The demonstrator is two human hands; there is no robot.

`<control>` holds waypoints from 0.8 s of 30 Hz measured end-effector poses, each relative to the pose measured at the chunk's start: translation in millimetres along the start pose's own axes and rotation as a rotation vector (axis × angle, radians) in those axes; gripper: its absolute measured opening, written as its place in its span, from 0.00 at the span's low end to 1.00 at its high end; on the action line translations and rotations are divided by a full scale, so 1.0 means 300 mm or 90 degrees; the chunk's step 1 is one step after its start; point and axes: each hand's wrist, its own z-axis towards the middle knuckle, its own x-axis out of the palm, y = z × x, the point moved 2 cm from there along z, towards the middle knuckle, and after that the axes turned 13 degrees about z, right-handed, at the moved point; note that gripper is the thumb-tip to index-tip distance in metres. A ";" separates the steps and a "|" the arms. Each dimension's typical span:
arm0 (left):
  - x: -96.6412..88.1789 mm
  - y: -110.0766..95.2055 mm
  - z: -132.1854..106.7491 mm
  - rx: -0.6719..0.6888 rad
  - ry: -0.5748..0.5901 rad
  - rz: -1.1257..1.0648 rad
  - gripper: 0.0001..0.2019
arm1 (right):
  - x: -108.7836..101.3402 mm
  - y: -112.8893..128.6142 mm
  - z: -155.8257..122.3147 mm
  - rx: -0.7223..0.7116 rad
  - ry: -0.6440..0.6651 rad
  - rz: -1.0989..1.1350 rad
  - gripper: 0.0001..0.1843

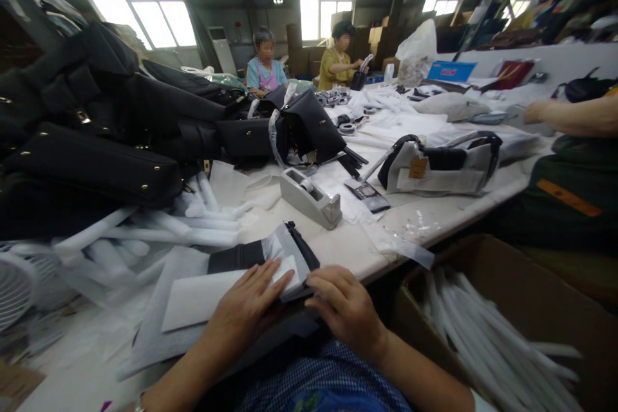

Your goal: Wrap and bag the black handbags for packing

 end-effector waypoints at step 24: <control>-0.008 0.006 -0.001 -0.010 -0.016 0.002 0.31 | 0.159 -0.010 -0.306 0.775 0.058 0.582 0.29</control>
